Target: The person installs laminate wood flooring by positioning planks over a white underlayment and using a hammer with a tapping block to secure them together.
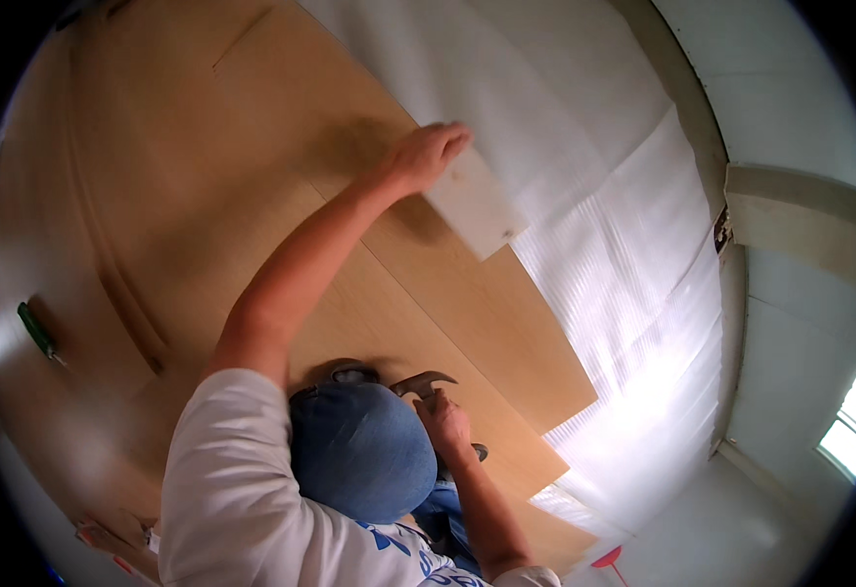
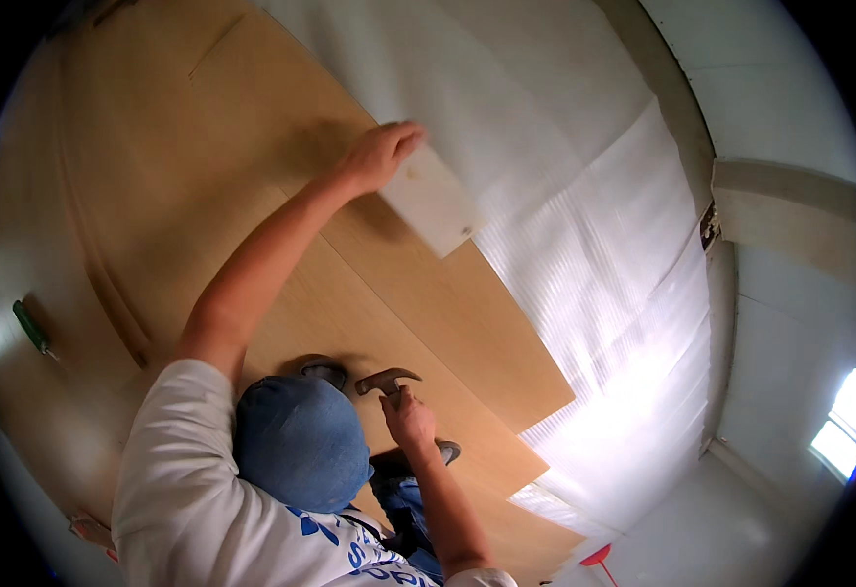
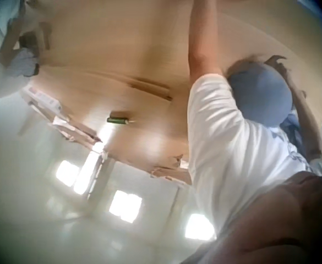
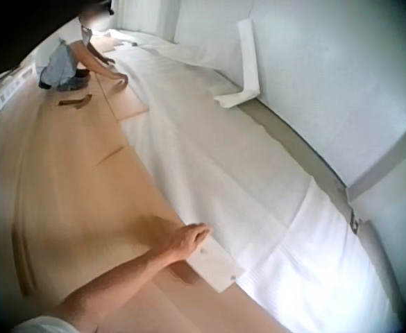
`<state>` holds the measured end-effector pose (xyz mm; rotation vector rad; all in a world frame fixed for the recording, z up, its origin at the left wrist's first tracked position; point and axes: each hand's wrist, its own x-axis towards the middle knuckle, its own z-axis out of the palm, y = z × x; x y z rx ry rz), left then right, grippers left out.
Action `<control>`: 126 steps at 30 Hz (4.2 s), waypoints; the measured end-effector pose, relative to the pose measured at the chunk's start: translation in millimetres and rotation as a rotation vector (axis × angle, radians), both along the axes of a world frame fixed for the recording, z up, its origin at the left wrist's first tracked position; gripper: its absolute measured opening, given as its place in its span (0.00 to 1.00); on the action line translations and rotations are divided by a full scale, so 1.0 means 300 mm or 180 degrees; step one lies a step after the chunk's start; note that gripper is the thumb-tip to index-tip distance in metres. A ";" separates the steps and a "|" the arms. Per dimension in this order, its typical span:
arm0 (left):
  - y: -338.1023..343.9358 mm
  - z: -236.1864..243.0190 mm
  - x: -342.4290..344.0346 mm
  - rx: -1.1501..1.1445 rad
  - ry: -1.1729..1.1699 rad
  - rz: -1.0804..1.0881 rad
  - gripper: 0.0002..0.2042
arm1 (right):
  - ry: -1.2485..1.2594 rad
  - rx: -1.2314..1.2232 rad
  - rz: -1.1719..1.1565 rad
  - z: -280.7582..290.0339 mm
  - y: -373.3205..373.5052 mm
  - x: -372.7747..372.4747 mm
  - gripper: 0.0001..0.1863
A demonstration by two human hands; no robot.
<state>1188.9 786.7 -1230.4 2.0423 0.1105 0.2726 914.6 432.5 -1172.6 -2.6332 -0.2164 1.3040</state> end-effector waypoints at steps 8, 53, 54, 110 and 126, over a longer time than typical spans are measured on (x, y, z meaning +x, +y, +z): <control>-0.039 -0.116 0.238 0.0481 0.0583 0.0165 0.14 | 0.0334 -0.0180 0.0134 0.024 -0.008 -0.005 0.26; -0.024 -0.108 0.147 0.1026 0.0915 -0.0456 0.22 | -0.2156 -0.1222 0.1814 0.425 0.303 1.507 0.18; -0.029 -0.094 0.150 0.1017 0.0991 -0.0498 0.22 | -0.2290 -0.1268 0.1593 0.422 0.284 1.518 0.18; 0.039 -0.301 0.212 0.2173 -0.0038 -0.0181 0.22 | -0.1943 -0.0547 0.1635 0.249 0.115 1.457 0.17; -0.879 -0.228 0.261 0.2073 0.0658 -0.2434 0.39 | -0.0505 -0.2218 0.1805 0.244 -0.393 1.492 0.17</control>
